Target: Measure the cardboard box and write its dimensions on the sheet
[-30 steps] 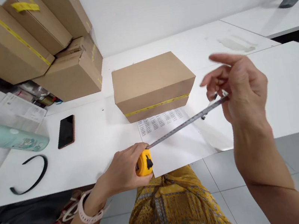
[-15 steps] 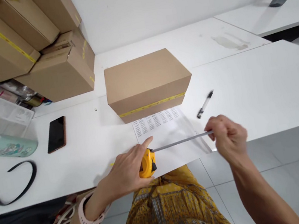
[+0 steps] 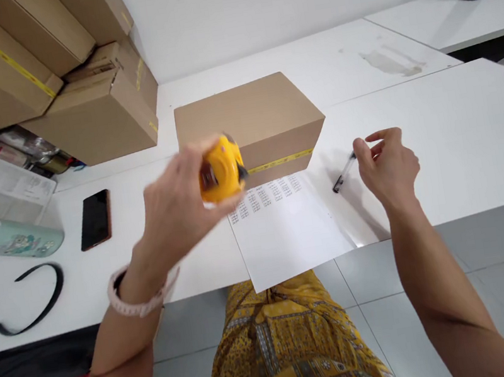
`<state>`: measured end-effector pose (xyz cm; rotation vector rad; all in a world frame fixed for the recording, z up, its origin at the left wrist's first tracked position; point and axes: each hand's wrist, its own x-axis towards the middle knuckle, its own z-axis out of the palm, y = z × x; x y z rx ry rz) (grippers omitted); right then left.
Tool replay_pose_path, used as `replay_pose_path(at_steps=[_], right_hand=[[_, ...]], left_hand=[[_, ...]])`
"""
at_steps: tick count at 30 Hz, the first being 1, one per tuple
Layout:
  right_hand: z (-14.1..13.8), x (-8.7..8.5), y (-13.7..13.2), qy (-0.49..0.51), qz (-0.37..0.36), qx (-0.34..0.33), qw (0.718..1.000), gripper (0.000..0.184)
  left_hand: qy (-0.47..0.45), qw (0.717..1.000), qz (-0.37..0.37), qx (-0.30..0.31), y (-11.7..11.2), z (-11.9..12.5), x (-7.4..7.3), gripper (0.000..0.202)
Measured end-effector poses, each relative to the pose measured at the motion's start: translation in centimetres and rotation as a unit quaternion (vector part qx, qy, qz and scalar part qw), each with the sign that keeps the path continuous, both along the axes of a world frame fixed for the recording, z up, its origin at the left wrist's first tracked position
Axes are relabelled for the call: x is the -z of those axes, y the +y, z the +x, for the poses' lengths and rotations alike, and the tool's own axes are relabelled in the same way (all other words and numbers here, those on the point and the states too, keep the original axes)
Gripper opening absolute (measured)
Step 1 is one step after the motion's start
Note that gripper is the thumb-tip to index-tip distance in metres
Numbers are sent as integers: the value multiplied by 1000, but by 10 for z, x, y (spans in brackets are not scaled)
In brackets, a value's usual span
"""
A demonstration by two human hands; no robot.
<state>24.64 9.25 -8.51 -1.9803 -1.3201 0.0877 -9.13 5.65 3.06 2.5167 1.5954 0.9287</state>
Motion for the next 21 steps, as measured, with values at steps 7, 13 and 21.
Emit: replay_pose_path(at_steps=[7,13,21], right_hand=[[10,25,34,-90,-225,-72,968,55],[22,32,28,-38,-195,-90,976,36],[31,20,-36,371,141,-91,913,20]], left_hand=[[43,998,-23,-47,86,0,-1,47],[-20,997,57,-46,52,-2,17,37],[142,959,-154,190,-72,-35,130,89]])
